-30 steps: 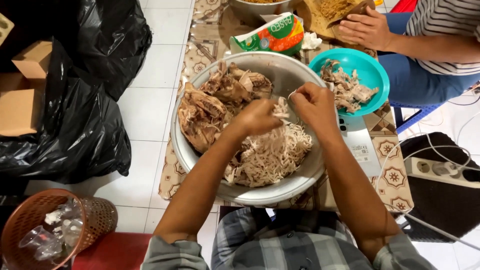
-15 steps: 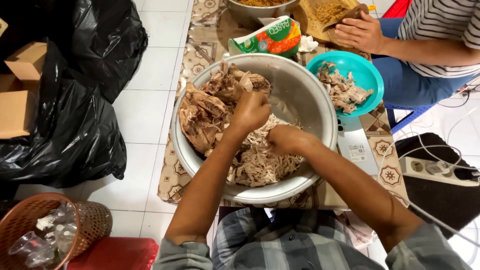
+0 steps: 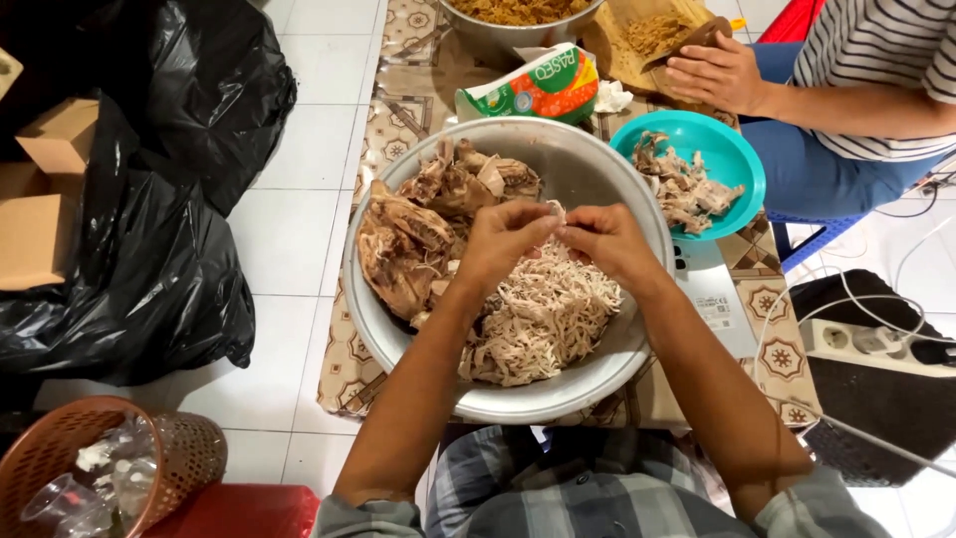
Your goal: Shredding cooked chicken meat by hand into a large metal bowl.
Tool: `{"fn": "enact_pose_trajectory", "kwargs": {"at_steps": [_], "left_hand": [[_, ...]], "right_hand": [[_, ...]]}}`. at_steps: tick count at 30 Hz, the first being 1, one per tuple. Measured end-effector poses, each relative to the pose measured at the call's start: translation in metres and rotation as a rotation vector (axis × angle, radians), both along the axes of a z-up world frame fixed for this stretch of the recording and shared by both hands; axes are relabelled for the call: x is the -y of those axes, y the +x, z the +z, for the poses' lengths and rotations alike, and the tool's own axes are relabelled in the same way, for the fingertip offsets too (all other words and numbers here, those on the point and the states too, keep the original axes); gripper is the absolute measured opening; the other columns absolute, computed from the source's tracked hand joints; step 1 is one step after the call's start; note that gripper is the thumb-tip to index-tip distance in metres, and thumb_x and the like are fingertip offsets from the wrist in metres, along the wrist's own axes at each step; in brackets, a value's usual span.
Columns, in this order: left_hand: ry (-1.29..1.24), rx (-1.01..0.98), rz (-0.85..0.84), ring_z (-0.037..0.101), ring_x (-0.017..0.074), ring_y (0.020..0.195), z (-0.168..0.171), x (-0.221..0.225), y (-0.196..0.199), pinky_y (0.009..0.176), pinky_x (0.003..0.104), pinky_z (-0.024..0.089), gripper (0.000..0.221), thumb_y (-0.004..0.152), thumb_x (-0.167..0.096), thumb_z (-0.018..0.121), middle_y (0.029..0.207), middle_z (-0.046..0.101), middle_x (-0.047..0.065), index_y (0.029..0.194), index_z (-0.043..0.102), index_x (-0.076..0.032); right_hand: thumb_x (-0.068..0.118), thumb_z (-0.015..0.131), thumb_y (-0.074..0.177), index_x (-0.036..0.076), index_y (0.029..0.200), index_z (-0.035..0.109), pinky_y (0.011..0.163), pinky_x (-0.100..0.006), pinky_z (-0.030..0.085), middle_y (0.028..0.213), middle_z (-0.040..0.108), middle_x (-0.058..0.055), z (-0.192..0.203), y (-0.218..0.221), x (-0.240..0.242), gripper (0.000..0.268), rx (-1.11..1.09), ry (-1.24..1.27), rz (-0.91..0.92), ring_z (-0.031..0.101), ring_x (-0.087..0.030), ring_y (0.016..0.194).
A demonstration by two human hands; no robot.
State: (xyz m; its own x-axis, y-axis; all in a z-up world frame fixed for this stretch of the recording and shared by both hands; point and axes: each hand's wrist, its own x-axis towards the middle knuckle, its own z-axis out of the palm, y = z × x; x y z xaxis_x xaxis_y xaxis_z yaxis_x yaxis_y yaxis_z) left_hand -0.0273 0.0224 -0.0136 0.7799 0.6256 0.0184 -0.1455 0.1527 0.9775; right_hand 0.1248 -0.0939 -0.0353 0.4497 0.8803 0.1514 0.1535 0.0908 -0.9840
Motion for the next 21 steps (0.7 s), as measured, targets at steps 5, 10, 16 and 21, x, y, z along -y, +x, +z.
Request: {"fn": "enact_pose_trajectory", "kwargs": {"at_steps": [5, 10, 16, 21], "left_hand": [[0.446, 0.072, 0.126, 0.064, 0.0074, 0.063, -0.039, -0.007, 0.02, 0.05, 0.024, 0.053, 0.011, 0.08, -0.012, 0.084, 0.071, 0.069, 0.004, 0.091, 0.082, -0.012], [0.414, 0.069, 0.163, 0.06, 0.0087, 0.059, -0.047, -0.005, 0.022, 0.05, 0.025, 0.049, 0.005, 0.084, -0.012, 0.074, 0.062, 0.067, 0.005, 0.083, 0.077, -0.008], [0.542, -0.018, 0.165, 0.065, 0.0221, 0.063, -0.038, 0.0, 0.018, 0.057, 0.036, 0.051, 0.012, 0.085, -0.016, 0.071, 0.065, 0.067, 0.012, 0.08, 0.073, -0.006], [0.637, -0.102, 0.246, 0.069, 0.0355, 0.068, -0.044, -0.004, 0.016, 0.063, 0.044, 0.052, 0.014, 0.082, -0.017, 0.071, 0.069, 0.065, 0.02, 0.08, 0.071, -0.003]], "right_hand": [[-0.001, 0.072, 0.085, 0.0, 0.083, 0.075, 0.042, -0.021, 0.046, 0.059, 0.066, -0.012, 0.005, -0.004, 0.004, 0.004, 0.024, 0.029, 0.098, 0.058, -0.012, 0.048], [-0.001, 0.067, 0.087, -0.005, 0.092, 0.074, 0.044, -0.021, 0.048, 0.065, 0.068, -0.016, -0.007, 0.001, 0.001, 0.01, -0.108, 0.052, 0.051, 0.064, -0.015, 0.052], [-0.004, 0.073, 0.082, 0.0, 0.087, 0.075, 0.044, -0.018, 0.049, 0.062, 0.067, -0.011, 0.003, -0.003, 0.002, 0.007, 0.009, 0.064, -0.076, 0.065, -0.01, 0.052], [0.0, 0.072, 0.085, 0.002, 0.089, 0.075, 0.049, -0.018, 0.054, 0.065, 0.068, -0.011, 0.004, -0.004, 0.005, 0.005, -0.12, 0.052, -0.15, 0.064, -0.008, 0.054]]}}
